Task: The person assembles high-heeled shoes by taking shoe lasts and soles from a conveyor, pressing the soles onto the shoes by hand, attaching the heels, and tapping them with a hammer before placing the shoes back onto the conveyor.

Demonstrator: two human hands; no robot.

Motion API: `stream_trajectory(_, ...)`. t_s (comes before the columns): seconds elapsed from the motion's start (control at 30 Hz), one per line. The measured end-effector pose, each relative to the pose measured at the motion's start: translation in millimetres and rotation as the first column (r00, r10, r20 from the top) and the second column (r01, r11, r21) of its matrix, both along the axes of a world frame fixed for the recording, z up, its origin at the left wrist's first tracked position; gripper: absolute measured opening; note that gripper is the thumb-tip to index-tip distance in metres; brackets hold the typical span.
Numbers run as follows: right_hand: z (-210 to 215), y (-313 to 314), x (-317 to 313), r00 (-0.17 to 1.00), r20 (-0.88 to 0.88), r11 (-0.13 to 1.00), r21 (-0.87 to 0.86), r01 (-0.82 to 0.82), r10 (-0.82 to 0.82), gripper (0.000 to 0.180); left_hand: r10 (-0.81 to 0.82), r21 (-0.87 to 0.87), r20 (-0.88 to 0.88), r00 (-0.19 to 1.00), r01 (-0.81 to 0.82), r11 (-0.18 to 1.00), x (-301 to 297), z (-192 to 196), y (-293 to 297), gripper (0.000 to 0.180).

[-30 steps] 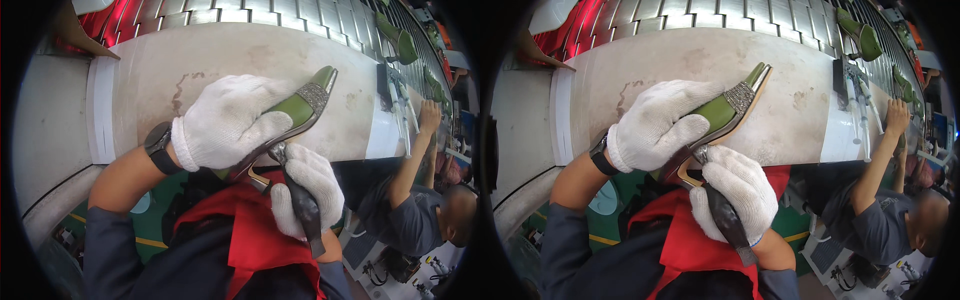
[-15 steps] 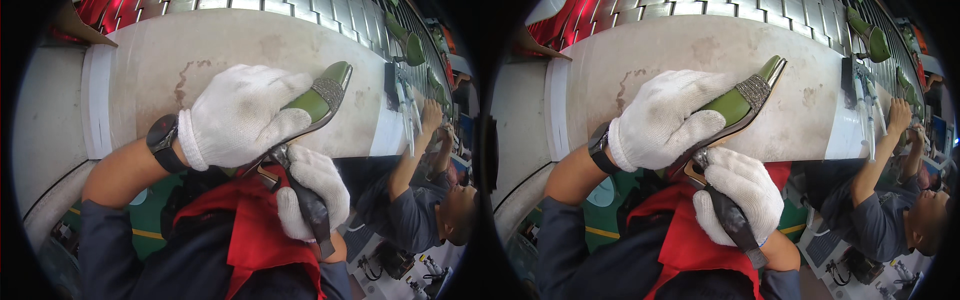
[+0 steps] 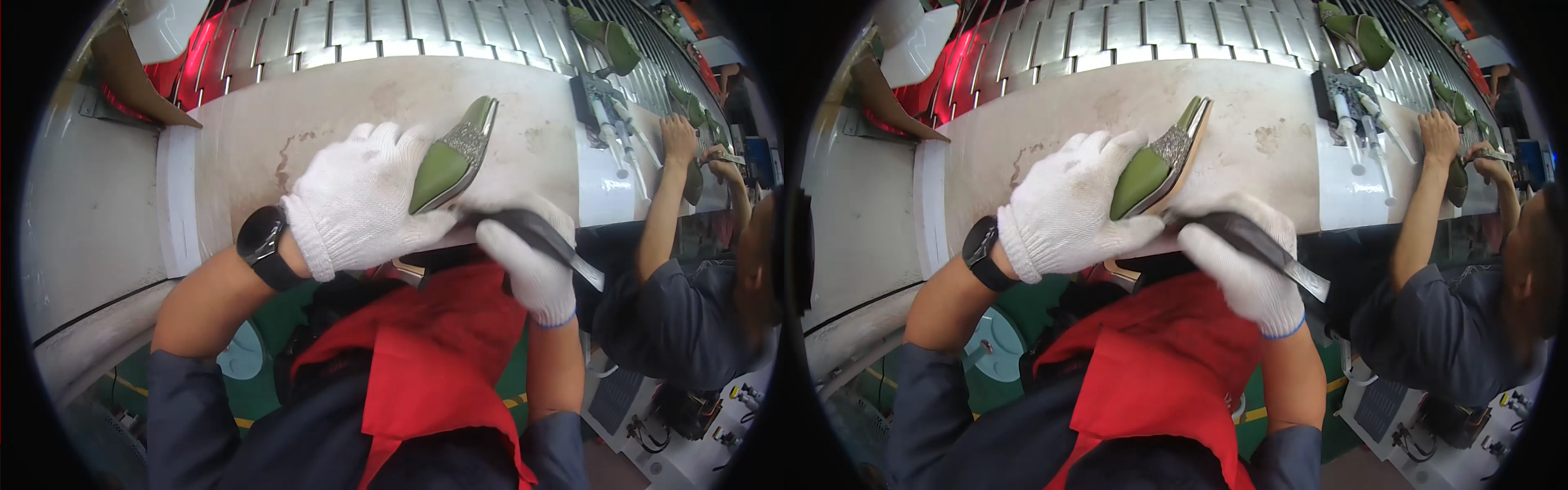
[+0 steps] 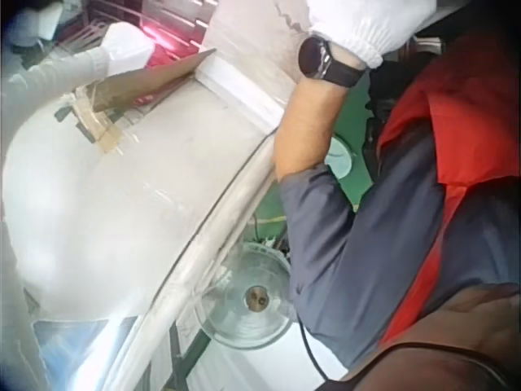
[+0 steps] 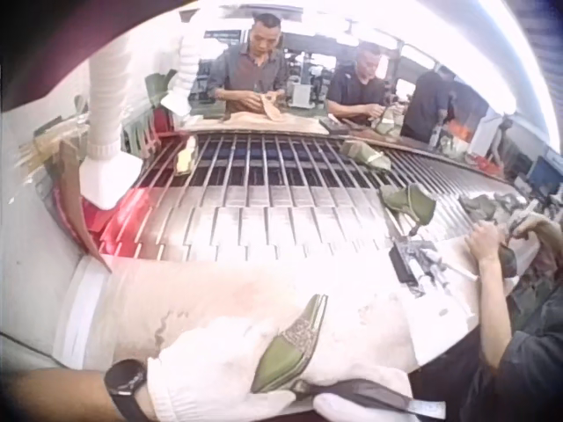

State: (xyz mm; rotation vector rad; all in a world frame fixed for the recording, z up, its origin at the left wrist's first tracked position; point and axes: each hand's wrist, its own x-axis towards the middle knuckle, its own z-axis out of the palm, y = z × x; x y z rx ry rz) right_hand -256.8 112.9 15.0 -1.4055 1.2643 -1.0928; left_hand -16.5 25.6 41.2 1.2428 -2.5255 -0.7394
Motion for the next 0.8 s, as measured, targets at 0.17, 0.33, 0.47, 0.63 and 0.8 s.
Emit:
stream_trajectory(0.17, -8.1, -4.3, -11.3, 0.904, 0.269, 0.943, 0.135, 0.305, -0.331, 0.021, 0.075, 0.113, -0.097, 0.992, -0.064, 0.991, 3.6, 4.8, -23.3, 0.095)
stream_trajectory(0.33, 0.8, 5.9, -8.7, 0.935, 0.097, 0.938, 0.103, 0.332, -0.342, 0.022, -0.042, -0.005, -0.785, 0.618, 0.061, 0.998, 9.4, 67.0, -19.9, 0.108)
stream_trajectory(0.47, 35.0, 2.0, 2.8, 0.945, 0.117, 0.950, -0.028, 0.310, -0.305, 0.025, -0.222, -0.136, -0.726, 0.651, 0.180, 0.974, -16.7, 64.5, -13.0, 0.084)
stream_trajectory(0.63, 90.5, 24.1, 12.5, 0.955, 0.297, 0.740, -0.642, 0.201, -0.001, 0.047, -0.249, -0.252, -0.712, 0.656, 0.092, 0.963, -38.3, 61.5, -2.5, 0.081)
stream_trajectory(0.8, 131.9, 31.6, -6.2, 0.983, -0.183, 0.876, -0.476, -0.076, -0.015, 0.053, -0.262, -0.338, -0.690, 0.675, 0.020, 0.941, -49.3, 52.7, 6.4, 0.081)
